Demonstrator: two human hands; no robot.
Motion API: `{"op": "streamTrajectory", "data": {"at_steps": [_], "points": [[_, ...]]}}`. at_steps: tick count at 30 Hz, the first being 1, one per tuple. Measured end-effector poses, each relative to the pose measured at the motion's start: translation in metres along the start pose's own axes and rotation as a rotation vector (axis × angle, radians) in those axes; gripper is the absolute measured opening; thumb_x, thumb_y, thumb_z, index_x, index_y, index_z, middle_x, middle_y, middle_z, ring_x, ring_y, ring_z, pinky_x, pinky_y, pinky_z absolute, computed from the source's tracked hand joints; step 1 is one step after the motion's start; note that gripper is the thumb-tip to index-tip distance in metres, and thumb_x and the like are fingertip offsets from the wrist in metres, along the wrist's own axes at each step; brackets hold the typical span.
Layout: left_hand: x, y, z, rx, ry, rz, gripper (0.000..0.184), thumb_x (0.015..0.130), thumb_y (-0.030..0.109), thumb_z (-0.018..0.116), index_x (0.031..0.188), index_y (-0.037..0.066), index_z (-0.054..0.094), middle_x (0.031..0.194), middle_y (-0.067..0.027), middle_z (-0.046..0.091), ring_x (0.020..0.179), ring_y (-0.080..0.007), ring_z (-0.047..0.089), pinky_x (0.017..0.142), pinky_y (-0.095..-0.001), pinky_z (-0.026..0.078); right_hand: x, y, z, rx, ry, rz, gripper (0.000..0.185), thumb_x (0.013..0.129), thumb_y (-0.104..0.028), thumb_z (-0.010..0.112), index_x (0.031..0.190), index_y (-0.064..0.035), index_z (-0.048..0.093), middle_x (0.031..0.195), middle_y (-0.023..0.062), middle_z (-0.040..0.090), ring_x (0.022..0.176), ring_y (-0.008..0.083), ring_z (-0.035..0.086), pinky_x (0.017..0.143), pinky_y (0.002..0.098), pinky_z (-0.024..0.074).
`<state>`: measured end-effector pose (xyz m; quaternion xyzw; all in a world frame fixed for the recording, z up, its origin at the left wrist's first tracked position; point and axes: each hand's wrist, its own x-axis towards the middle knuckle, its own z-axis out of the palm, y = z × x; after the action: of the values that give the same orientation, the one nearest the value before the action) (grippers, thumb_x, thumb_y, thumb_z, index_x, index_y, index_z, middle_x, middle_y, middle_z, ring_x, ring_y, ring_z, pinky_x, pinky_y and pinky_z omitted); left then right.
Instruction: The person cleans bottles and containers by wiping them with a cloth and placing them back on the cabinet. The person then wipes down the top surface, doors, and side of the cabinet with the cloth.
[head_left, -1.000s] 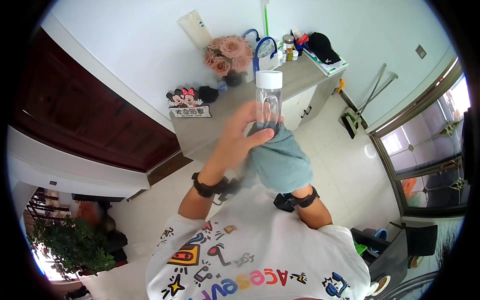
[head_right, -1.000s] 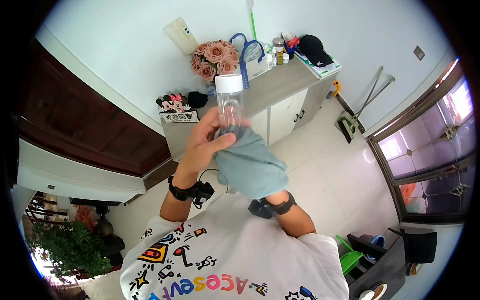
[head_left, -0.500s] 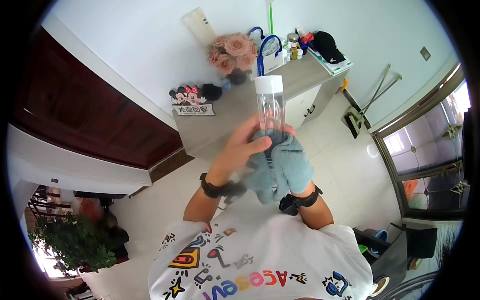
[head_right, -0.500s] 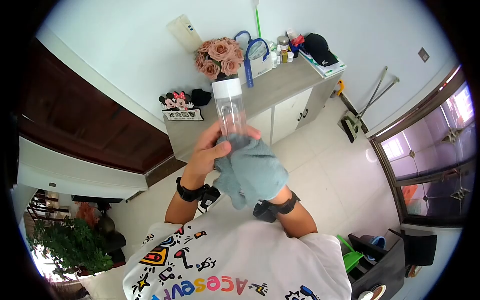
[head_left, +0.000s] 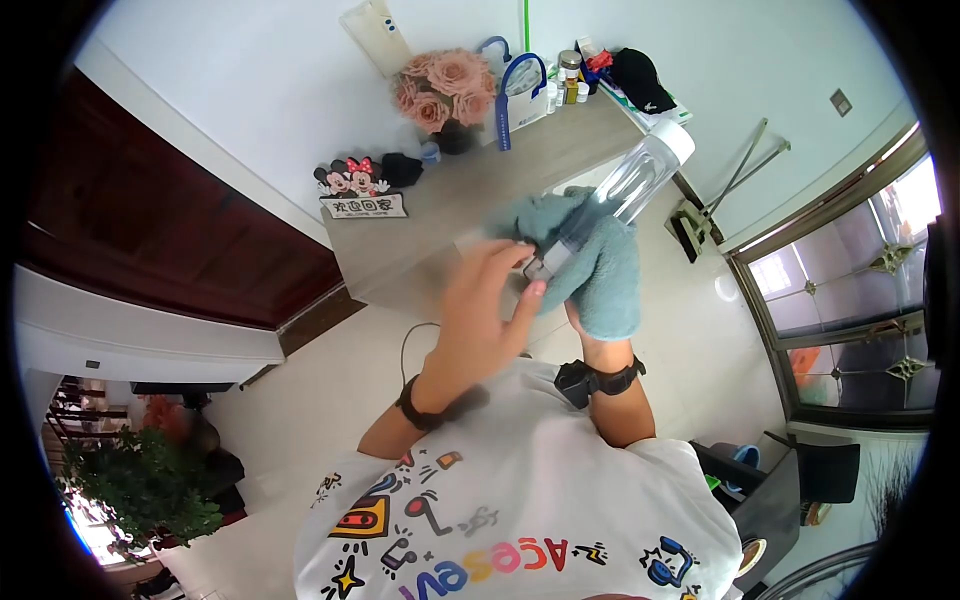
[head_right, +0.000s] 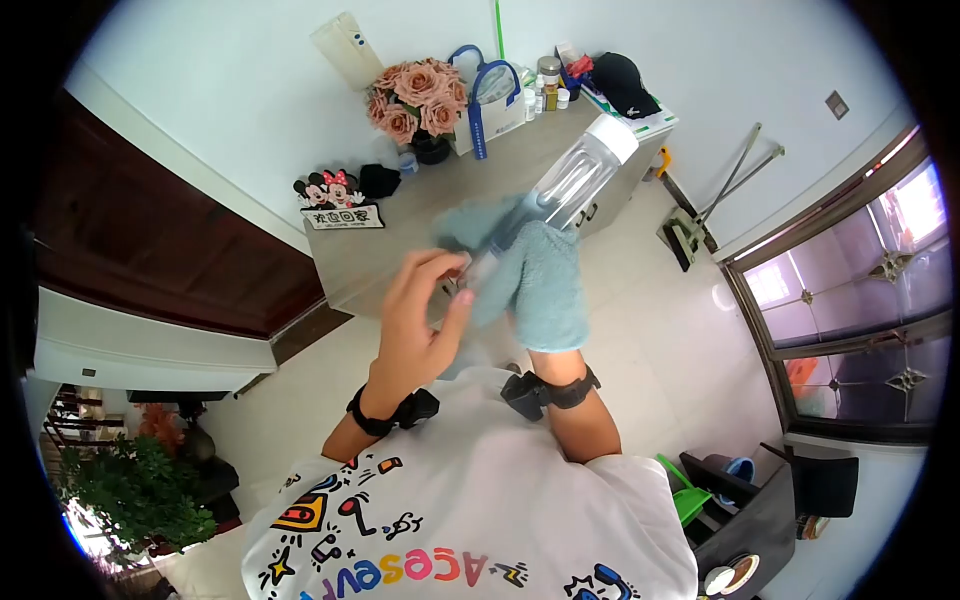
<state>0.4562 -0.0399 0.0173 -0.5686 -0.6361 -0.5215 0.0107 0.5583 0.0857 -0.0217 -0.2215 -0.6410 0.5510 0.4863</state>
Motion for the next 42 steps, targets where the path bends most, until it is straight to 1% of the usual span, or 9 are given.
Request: {"op": "streamTrajectory", "data": {"at_steps": [3,7,13,24,28,31,35,37,42], "points": [[-0.004,-0.008,0.006,-0.304,-0.232,-0.251,0.03,0.095,0.008,0.058,0.123,-0.002,0.054,0.102,-0.0101,0.06,0.089,-0.0191,0.059,0.081,-0.0324,0.047,-0.004,0.012,-0.012,-0.122,-0.047,-0.012,0.017,0.076,-0.008,0.063,0.092,-0.004,0.063,0.097,0.0146,0.062,0.089,0.0337,0.057,0.077,0.0408,0.0469],[0.001,-0.007,0.004,-0.641,-0.345,-0.429,0.037,0.097,0.008,0.057,0.13,-0.004,0.047,0.106,-0.005,0.058,0.094,-0.0126,0.055,0.086,-0.0302,0.047,-0.018,-0.025,-0.013,-0.895,-0.248,-0.242,0.018,0.074,-0.009,0.063,0.091,-0.0035,0.067,0.101,0.0164,0.065,0.098,0.0354,0.058,0.082,0.0422,0.0478],[-0.007,-0.019,0.017,-0.578,-0.251,-0.28,0.046,0.09,0.017,0.067,0.127,-0.005,0.051,0.104,-0.0159,0.065,0.099,-0.0195,0.062,0.092,-0.0331,0.047,-0.015,-0.023,-0.014,-0.683,-0.225,-0.251,0.037,0.077,-0.005,0.066,0.114,-0.0003,0.065,0.122,0.0145,0.065,0.105,0.032,0.061,0.093,0.0396,0.049],[-0.027,-0.025,0.015,-0.313,-0.402,-0.228,0.056,0.086,0.023,0.073,0.129,-0.005,0.052,0.099,-0.0207,0.066,0.087,-0.0298,0.067,0.077,-0.0365,0.051,-0.023,0.006,-0.062,-0.268,0.153,-0.127,0.036,0.103,-0.023,0.053,0.132,-0.0022,0.05,0.121,0.0067,0.06,0.106,0.0195,0.058,0.095,0.0344,0.0492],[-0.012,-0.01,0.007,-0.389,-0.394,-0.264,0.048,0.087,0.022,0.072,0.123,-0.006,0.055,0.088,-0.0168,0.065,0.079,-0.0268,0.066,0.074,-0.0356,0.051,-0.015,-0.032,-0.045,-0.537,0.104,-0.379,0.026,0.087,-0.012,0.065,0.111,-0.0034,0.061,0.103,0.0074,0.065,0.097,0.0213,0.062,0.087,0.0338,0.0497],[-0.016,-0.019,0.011,-0.428,-0.347,-0.267,0.036,0.088,0.02,0.069,0.111,-0.005,0.058,0.077,-0.0133,0.062,0.072,-0.0237,0.064,0.069,-0.0348,0.05,-0.016,-0.044,-0.026,-0.837,-0.157,-0.294,0.021,0.078,-0.009,0.07,0.098,-0.0043,0.066,0.094,0.0062,0.066,0.094,0.0223,0.064,0.082,0.0341,0.0504],[-0.006,-0.02,0.009,-0.515,-0.313,-0.329,0.028,0.088,0.019,0.067,0.1,-0.005,0.057,0.068,-0.0127,0.057,0.063,-0.0212,0.06,0.06,-0.035,0.046,-0.03,-0.025,-0.011,-0.286,-0.169,-0.263,0.014,0.073,-0.01,0.07,0.085,-0.0048,0.067,0.09,0.007,0.067,0.09,0.0267,0.064,0.079,0.0373,0.0509],[-0.004,-0.017,0.011,-0.545,-0.308,-0.354,0.029,0.088,0.02,0.066,0.101,-0.004,0.058,0.067,-0.0124,0.056,0.06,-0.0217,0.057,0.058,-0.0356,0.045,-0.027,-0.027,-0.01,-0.329,-0.193,-0.251,0.015,0.07,-0.01,0.069,0.083,-0.0048,0.068,0.091,0.0098,0.067,0.088,0.0293,0.064,0.077,0.0385,0.051],[-0.001,-0.022,0.009,-0.296,-0.39,-0.239,0.035,0.089,0.025,0.067,0.106,-0.003,0.058,0.07,-0.0127,0.059,0.066,-0.0252,0.062,0.063,-0.0367,0.048,0.0,-0.075,-0.009,-1.052,-0.418,-0.359,0.02,0.067,-0.01,0.068,0.087,-0.0047,0.07,0.094,0.013,0.067,0.09,0.0305,0.064,0.078,0.0389,0.0513]]}}
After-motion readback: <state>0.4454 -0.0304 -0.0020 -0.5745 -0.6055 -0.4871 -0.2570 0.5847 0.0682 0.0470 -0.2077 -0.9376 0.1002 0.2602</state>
